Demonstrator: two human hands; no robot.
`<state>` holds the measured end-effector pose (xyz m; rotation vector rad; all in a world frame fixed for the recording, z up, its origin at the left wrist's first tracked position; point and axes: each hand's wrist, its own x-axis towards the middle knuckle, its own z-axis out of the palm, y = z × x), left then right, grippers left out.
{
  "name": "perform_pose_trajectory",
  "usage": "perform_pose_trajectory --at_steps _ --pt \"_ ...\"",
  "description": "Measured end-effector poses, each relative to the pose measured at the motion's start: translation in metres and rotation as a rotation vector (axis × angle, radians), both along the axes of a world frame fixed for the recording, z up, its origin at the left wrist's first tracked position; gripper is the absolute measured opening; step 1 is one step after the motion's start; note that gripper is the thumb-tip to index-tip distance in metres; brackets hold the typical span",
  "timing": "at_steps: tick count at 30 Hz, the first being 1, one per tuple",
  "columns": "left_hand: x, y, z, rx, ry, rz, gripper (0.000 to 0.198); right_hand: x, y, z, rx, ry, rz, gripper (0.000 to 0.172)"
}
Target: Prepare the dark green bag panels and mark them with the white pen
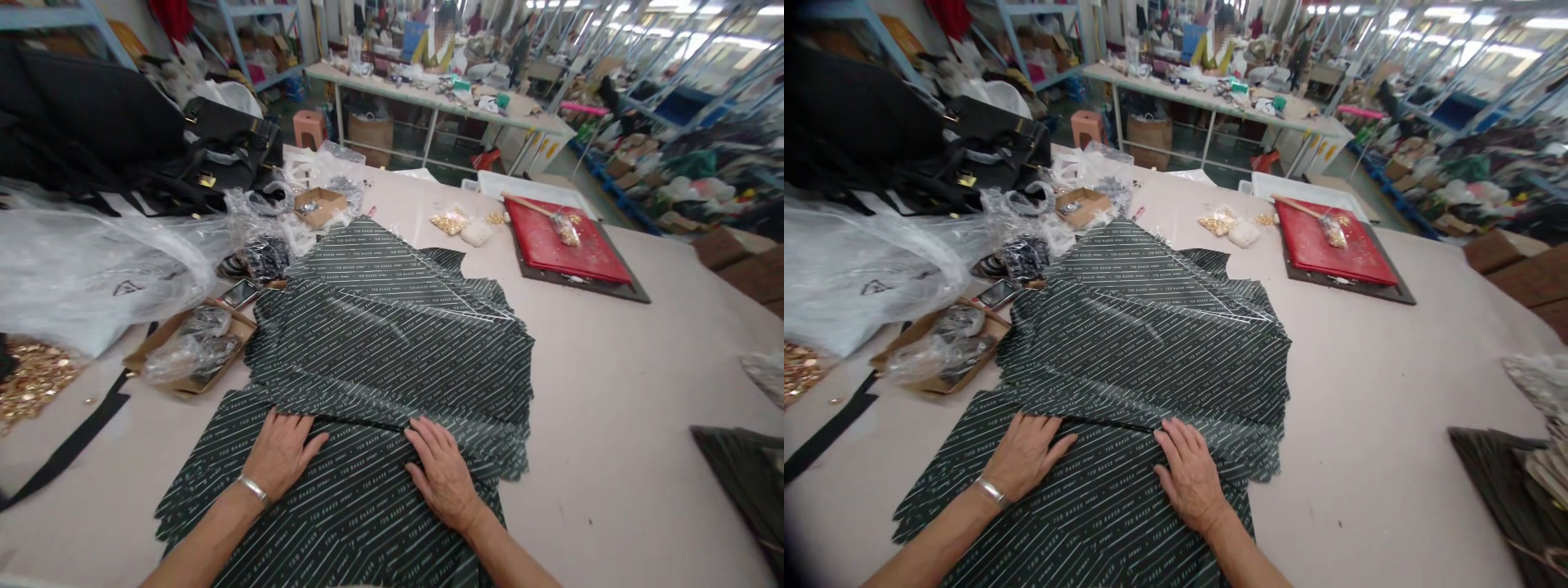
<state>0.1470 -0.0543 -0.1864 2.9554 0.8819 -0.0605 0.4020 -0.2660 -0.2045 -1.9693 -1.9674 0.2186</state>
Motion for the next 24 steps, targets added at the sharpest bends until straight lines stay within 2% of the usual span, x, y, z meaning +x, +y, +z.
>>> perform_pose_trajectory --at_steps 3,9,16,21,24 --pt "0.007 0.013 0.006 -0.039 0.077 0.005 0.049 0.005 0.003 0.002 0.031 0.109 -0.034 0.048" --pt "0.013 0.030 0.014 -0.062 0.161 0.023 0.051 0.017 0.015 0.009 0.028 0.181 -0.115 0.043" --pt "0.029 0.045 0.021 -0.102 0.230 0.018 0.077 0.022 0.029 0.018 -0.021 0.221 -0.133 0.023" --pt "0.033 0.055 0.021 -0.205 0.295 -0.001 0.081 0.046 0.046 0.021 -0.087 0.250 -0.273 0.027" --pt "0.035 0.059 0.020 -0.245 0.310 -0.010 0.081 0.049 0.053 0.028 -0.138 0.252 -0.271 0.029"
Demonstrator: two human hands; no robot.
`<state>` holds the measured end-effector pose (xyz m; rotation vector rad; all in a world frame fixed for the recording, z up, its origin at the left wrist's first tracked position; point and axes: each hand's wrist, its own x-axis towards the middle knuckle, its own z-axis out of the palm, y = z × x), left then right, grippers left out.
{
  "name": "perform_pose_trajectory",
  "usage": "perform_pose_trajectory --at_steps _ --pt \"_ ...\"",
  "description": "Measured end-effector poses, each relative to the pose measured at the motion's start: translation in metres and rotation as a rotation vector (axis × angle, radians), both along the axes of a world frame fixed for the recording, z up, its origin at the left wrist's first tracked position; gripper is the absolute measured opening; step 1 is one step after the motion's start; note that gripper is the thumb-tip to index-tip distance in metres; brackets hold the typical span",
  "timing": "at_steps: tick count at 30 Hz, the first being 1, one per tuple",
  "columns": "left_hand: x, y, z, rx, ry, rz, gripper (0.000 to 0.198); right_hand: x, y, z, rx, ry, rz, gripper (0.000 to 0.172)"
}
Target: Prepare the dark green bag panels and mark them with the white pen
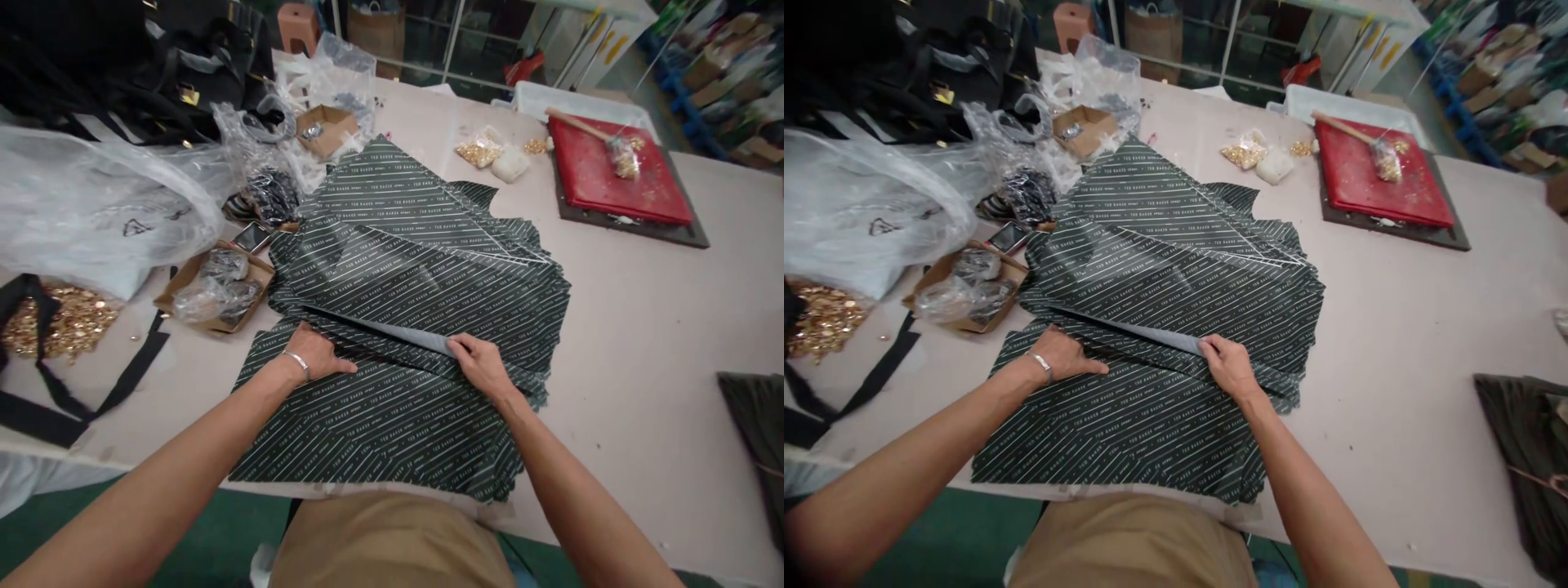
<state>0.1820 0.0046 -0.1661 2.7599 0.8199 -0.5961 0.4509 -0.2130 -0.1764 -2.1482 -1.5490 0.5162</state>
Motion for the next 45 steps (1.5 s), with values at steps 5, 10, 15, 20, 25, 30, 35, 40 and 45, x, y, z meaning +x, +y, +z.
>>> perform_pose_trajectory --at_steps 5,10,15,20,25,30,35,40,45 --pt "0.002 -0.002 0.001 -0.001 -0.035 0.025 0.092 -0.043 0.006 0.008 0.026 -0.135 0.177 0.063" --pt "0.001 -0.007 -0.001 -0.003 -0.060 0.031 0.090 -0.076 0.034 -0.006 0.068 -0.313 0.245 0.054" --pt "-0.005 -0.010 -0.002 0.002 -0.161 0.024 0.088 -0.060 0.063 -0.004 0.024 -0.259 0.267 0.038" --pt "-0.018 -0.032 0.006 -0.041 -0.268 -0.013 0.057 -0.039 0.075 0.013 -0.091 -0.185 0.195 0.034" --pt "-0.024 -0.046 0.008 -0.087 -0.322 -0.024 0.042 -0.030 0.086 0.022 -0.183 -0.137 0.155 0.027" --pt "-0.005 -0.032 -0.004 -0.084 -0.332 0.031 0.058 -0.031 0.087 0.025 -0.194 -0.143 0.154 0.027" --pt "0.016 -0.028 -0.010 -0.100 -0.332 0.084 0.049 -0.053 0.074 0.021 -0.120 -0.169 0.220 0.041" --pt "0.047 -0.028 0.011 -0.114 -0.400 0.088 0.039 -0.076 0.078 0.021 -0.052 -0.320 0.238 0.063" --pt "0.045 -0.007 0.020 -0.135 -0.357 0.034 0.046 -0.060 0.104 0.033 -0.213 -0.275 0.124 0.033"
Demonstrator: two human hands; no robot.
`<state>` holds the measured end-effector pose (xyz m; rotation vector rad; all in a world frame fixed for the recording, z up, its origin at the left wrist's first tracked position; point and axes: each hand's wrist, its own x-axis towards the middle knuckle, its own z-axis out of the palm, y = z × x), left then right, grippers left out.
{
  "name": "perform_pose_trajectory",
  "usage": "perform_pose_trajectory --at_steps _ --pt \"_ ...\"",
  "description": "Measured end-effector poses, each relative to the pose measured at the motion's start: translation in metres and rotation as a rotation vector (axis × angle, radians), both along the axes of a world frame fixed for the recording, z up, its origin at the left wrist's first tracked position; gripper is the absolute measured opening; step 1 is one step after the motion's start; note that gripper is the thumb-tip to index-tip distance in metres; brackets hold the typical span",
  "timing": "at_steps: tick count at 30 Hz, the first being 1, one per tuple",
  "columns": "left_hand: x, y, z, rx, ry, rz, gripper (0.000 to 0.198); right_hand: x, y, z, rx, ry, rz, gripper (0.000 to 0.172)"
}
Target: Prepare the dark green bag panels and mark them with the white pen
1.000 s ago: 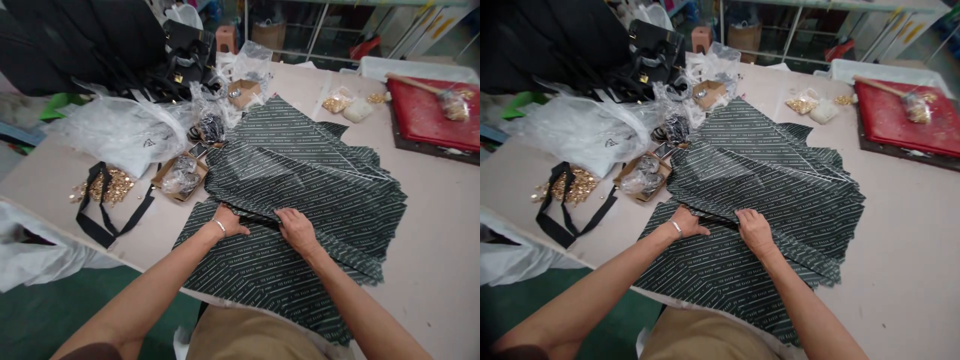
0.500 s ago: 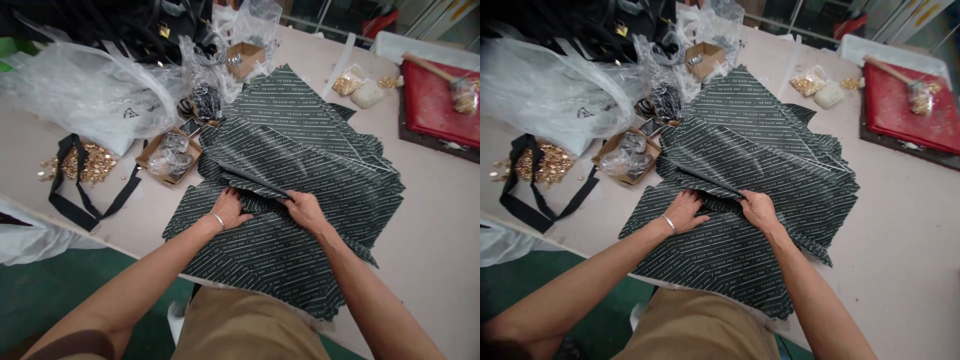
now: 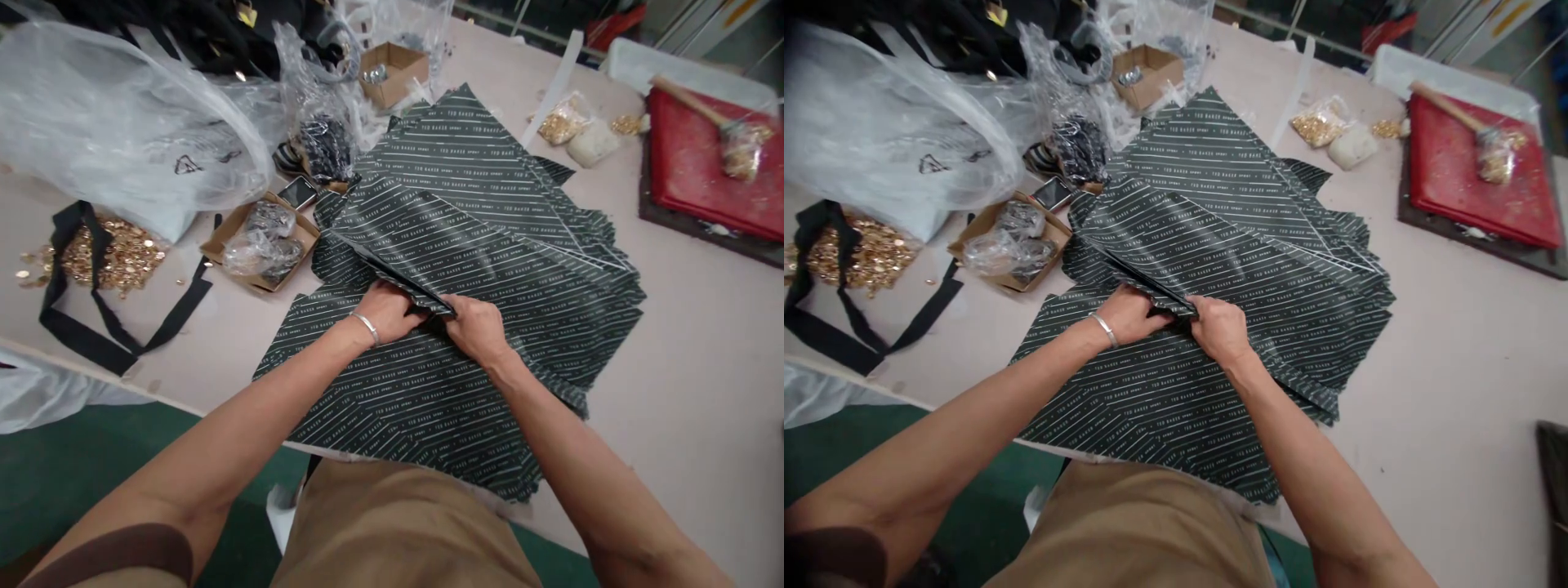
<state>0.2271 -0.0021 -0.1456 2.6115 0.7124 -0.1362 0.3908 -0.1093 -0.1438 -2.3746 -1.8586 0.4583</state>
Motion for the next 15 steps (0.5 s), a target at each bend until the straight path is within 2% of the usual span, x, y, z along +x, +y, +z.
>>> perform_pose_trajectory --at_steps 2,4,6,9,15 --pt "-0.010 0.009 -0.006 0.001 0.052 -0.041 0.063 0.009 0.008 0.005 -0.022 0.008 -0.016 0.026" --pt "-0.018 0.015 -0.012 0.012 0.095 -0.076 0.081 0.016 0.013 0.008 -0.045 0.019 -0.032 0.027" --pt "-0.022 0.016 -0.015 0.026 0.126 -0.104 0.088 0.019 0.016 0.009 -0.060 0.036 -0.037 0.027" --pt "-0.021 0.014 -0.014 0.026 0.163 -0.162 0.086 0.021 0.019 0.009 -0.073 0.069 -0.035 0.025" --pt "-0.018 0.007 -0.010 -0.027 0.236 -0.232 0.068 0.023 0.021 0.004 -0.085 0.122 -0.024 0.024"
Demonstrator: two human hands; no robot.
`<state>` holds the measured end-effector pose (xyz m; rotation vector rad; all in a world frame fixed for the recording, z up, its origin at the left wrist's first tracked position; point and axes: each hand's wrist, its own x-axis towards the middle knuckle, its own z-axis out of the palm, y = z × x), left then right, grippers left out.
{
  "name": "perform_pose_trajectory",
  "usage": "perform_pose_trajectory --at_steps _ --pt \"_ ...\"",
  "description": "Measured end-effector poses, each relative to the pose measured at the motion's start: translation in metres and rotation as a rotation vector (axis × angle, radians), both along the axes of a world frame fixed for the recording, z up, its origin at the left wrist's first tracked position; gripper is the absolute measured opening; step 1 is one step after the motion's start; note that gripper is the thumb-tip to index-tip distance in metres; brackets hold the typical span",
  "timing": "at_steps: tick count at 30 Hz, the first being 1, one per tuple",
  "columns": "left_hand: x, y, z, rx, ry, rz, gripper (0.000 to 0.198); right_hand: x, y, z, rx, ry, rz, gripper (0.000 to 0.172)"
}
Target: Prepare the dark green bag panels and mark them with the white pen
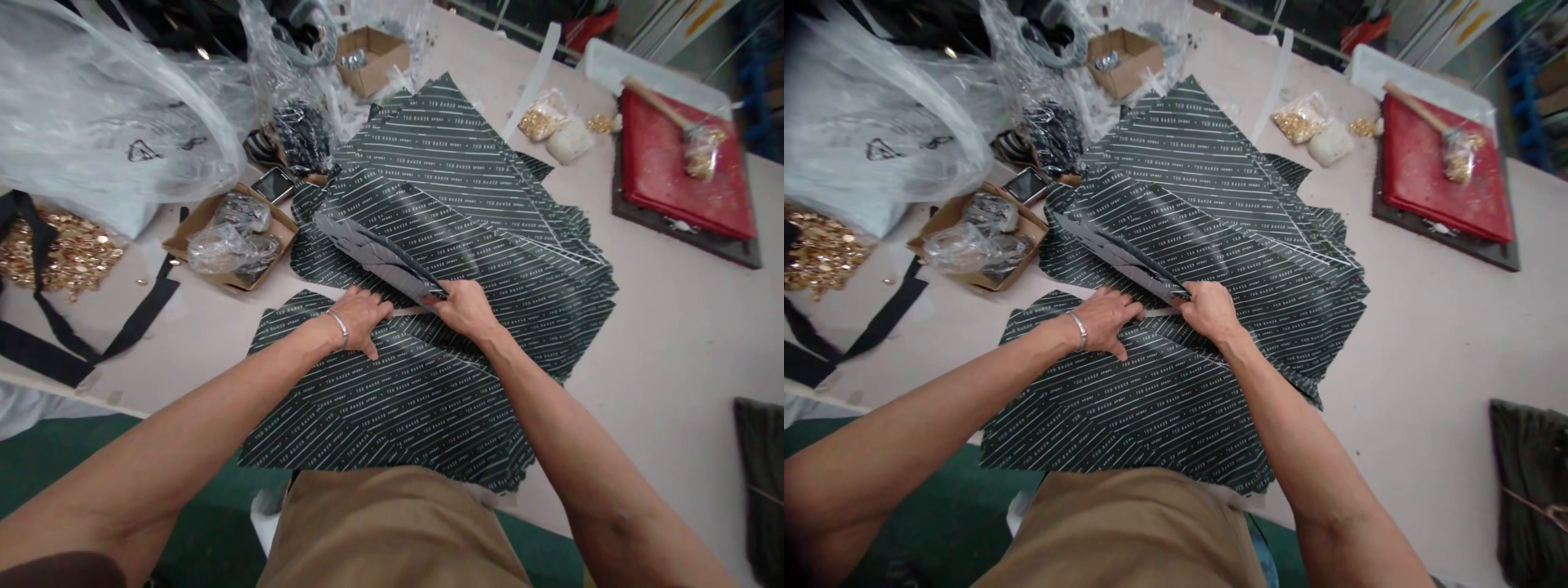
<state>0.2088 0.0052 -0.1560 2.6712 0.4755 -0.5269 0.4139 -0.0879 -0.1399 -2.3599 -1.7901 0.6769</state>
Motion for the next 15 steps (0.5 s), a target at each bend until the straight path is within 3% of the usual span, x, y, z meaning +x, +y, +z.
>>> perform_pose_trajectory --at_steps 7,11,15 --pt "-0.013 -0.007 0.004 -0.083 0.052 0.001 0.047 0.000 0.001 0.002 -0.008 0.027 0.016 0.021" --pt "-0.024 -0.021 0.026 -0.092 0.000 -0.005 0.031 0.001 0.001 0.003 -0.017 0.029 0.027 0.022" --pt "-0.038 -0.052 0.056 -0.121 0.016 -0.072 0.016 0.001 0.002 0.002 -0.026 0.015 0.036 0.022"
